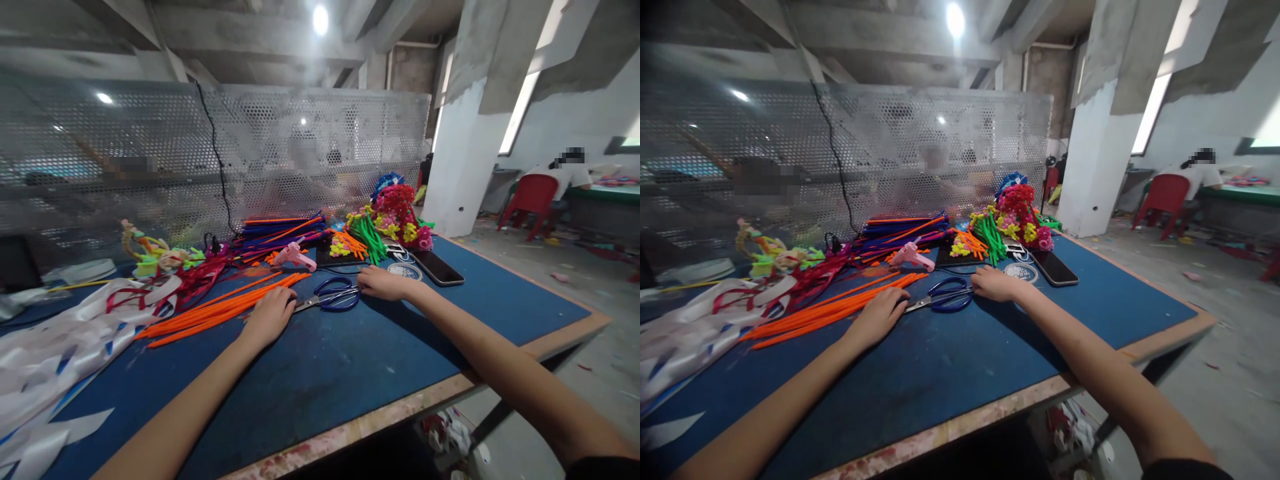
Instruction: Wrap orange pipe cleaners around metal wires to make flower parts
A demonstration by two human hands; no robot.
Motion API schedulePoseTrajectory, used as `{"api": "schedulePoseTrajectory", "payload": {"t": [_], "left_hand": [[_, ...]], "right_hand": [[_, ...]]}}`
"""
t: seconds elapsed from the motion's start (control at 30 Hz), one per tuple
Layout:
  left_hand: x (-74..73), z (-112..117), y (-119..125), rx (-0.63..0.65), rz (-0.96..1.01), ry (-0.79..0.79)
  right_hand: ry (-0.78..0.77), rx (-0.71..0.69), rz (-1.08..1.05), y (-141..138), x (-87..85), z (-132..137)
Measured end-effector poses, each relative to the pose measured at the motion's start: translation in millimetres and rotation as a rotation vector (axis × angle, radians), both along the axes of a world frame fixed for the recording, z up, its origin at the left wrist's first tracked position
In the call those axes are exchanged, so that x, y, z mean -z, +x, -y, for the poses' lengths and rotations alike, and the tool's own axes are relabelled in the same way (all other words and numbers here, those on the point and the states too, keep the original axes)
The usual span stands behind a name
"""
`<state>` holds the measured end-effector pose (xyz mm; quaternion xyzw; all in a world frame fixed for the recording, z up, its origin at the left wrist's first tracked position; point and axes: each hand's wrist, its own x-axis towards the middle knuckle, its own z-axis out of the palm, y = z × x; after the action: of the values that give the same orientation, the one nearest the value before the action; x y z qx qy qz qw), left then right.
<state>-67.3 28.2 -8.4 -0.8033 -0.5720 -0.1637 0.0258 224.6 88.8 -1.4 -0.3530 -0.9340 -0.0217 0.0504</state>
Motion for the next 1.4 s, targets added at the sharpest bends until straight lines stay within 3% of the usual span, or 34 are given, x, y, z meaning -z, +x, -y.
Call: {"api": "schedulePoseTrajectory", "payload": {"t": [0.33,0.6,0.93,1.23,1.4], "left_hand": [[-6.6,6.7,5.5,0.057,-0.055,0.002],[-13.3,13.8,21.8,-0.061,-0.207,0.027],[-13.9,5.0,10.2,-0.177,-0.183,0.033],[-8.9,2.1,7.3,-0.188,-0.157,0.033],[-5.1,-1.0,4.1,-0.198,-0.159,0.040]], "right_hand": [[0.050,-0.045,-0.029,1.7,10.1,5.1],[0.005,-0.007,-0.067,2.3,10.3,-1.8],[-0.042,-0.060,-0.031,1.7,0.2,13.8],[-0.057,-0.153,-0.007,1.2,-2.2,54.0],[0.037,-0.131,-0.019,-6.5,0.5,37.9]]}}
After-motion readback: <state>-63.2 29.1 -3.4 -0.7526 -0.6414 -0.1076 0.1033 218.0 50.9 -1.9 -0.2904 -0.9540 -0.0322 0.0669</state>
